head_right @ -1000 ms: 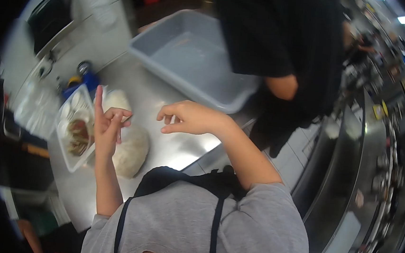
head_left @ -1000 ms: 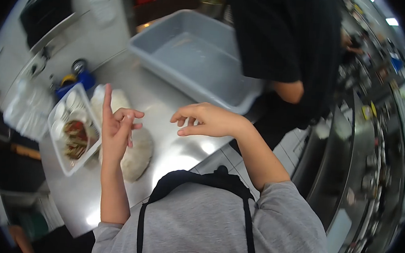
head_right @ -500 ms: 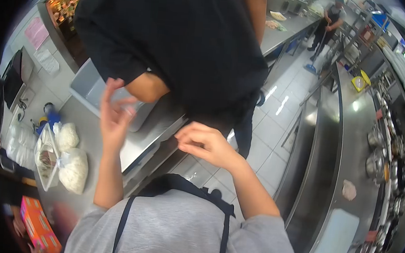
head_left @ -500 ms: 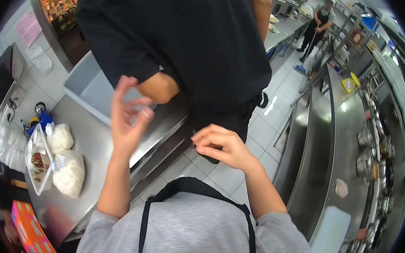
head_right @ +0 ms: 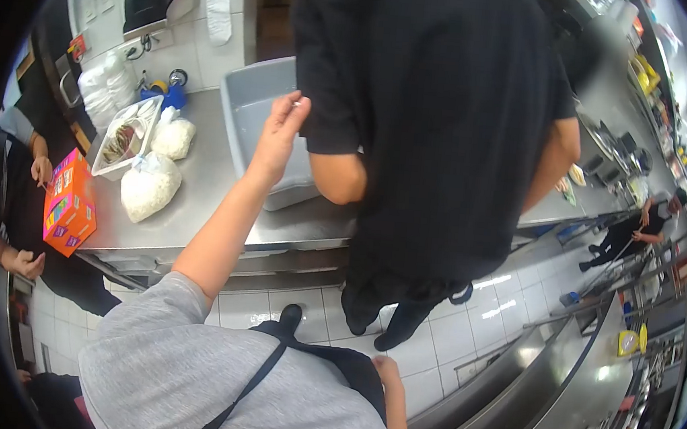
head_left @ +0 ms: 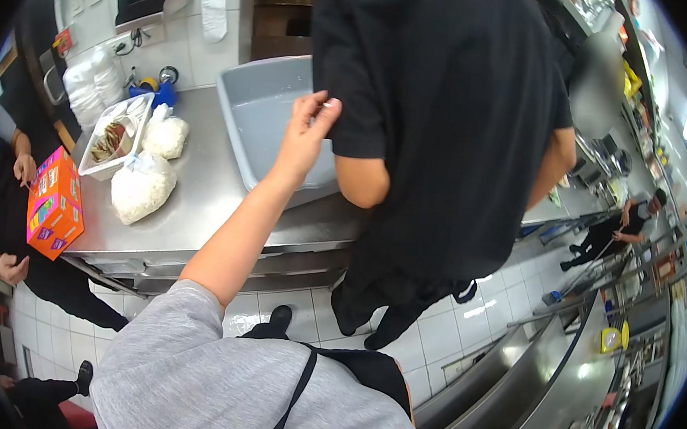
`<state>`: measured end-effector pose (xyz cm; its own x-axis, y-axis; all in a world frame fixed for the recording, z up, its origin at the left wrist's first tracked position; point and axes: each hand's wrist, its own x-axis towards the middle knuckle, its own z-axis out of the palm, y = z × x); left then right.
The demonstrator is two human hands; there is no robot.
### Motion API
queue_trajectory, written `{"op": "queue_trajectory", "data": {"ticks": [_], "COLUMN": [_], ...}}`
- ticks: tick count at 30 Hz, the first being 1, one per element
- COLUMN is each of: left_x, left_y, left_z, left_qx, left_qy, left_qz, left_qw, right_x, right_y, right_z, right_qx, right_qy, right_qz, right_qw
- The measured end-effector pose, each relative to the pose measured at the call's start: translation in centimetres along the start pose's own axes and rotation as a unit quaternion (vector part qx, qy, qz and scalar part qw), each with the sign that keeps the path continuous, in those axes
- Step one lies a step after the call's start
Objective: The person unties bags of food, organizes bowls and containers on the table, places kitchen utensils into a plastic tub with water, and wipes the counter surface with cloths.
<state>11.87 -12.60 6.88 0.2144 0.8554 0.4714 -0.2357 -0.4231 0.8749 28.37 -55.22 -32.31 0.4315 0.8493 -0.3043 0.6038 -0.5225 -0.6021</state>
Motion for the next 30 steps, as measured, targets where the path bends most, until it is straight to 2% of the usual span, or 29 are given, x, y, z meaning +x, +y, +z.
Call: {"op": "queue_trajectory", "data": {"ticks": [2, 3, 4, 6, 8, 9, 11, 13, 16, 17, 18, 20, 21, 23, 24, 26, 30], "left_x": [-0.2, -0.3, -0.5, -0.5, -0.8, -0.9, -0.4, 0.6, 1.8, 2.4, 2.3, 0.9, 0.0, -1.6, -1.3, 0.1, 0.5], "left_y": [0.5, 0.7, 1.0, 0.7, 2.1, 2.5, 3.0, 3.5, 1.6, -0.4, -2.8, -7.2, -8.6, -10.7, -11.2, -12.1, -13.8], "left_z": [0.3, 0.4, 0.6, 0.6, -0.1, -0.3, -0.9, -1.8, -2.6, -2.4, -1.9, -0.3, 0.7, 2.5, 3.2, 4.3, 4.4], "left_qx": [-0.076, -0.089, -0.102, -0.099, -0.003, -0.008, -0.021, -0.018, 0.016, 0.111, 0.110, 0.363, 0.362, 0.480, 0.479, 0.451, 0.437], "left_qy": [-0.027, -0.035, -0.043, -0.100, -0.179, -0.205, -0.270, -0.314, -0.292, -0.283, -0.287, -0.306, -0.312, -0.364, -0.370, -0.362, -0.384], "left_qz": [-0.020, 0.000, 0.022, 0.050, 0.116, 0.129, 0.142, 0.144, 0.110, 0.164, 0.161, 0.151, 0.153, 0.129, 0.131, 0.032, 0.079], "left_qw": [0.997, 0.995, 0.994, 0.989, 0.977, 0.970, 0.952, 0.938, 0.950, 0.938, 0.938, 0.867, 0.865, 0.788, 0.785, 0.815, 0.809], "right_x": [4.1, 7.3, 9.7, 13.3, 16.4, 17.7, 20.0, 21.5, 22.3, 22.5, 22.7, 24.0, 23.6, 21.6, 20.6, 19.3, 17.4], "right_y": [-12.0, -14.5, -19.4, -29.0, -36.5, -39.1, -42.3, -43.4, -42.4, -41.3, -40.1, -36.7, -36.1, -36.0, -35.9, -35.5, -30.9], "right_z": [-4.3, -3.9, -5.5, -8.7, -12.1, -13.2, -15.3, -17.0, -19.4, -20.0, -20.7, -21.5, -22.1, -23.4, -24.0, -25.7, -29.4], "right_qx": [0.028, 0.042, 0.020, 0.064, 0.029, 0.022, 0.026, 0.036, 0.051, 0.072, 0.092, 0.175, 0.164, 0.195, 0.211, 0.340, 0.317], "right_qy": [-0.095, -0.074, -0.089, -0.072, -0.112, -0.104, -0.032, 0.058, 0.183, 0.218, 0.250, 0.332, 0.346, 0.350, 0.352, 0.357, 0.403], "right_qz": [-0.026, -0.172, -0.228, -0.383, -0.377, -0.391, -0.412, -0.401, -0.353, -0.335, -0.317, -0.313, -0.301, -0.244, -0.215, -0.209, -0.260], "right_qw": [0.995, 0.981, 0.969, 0.919, 0.919, 0.914, 0.910, 0.913, 0.916, 0.914, 0.910, 0.872, 0.873, 0.883, 0.886, 0.845, 0.818]}}
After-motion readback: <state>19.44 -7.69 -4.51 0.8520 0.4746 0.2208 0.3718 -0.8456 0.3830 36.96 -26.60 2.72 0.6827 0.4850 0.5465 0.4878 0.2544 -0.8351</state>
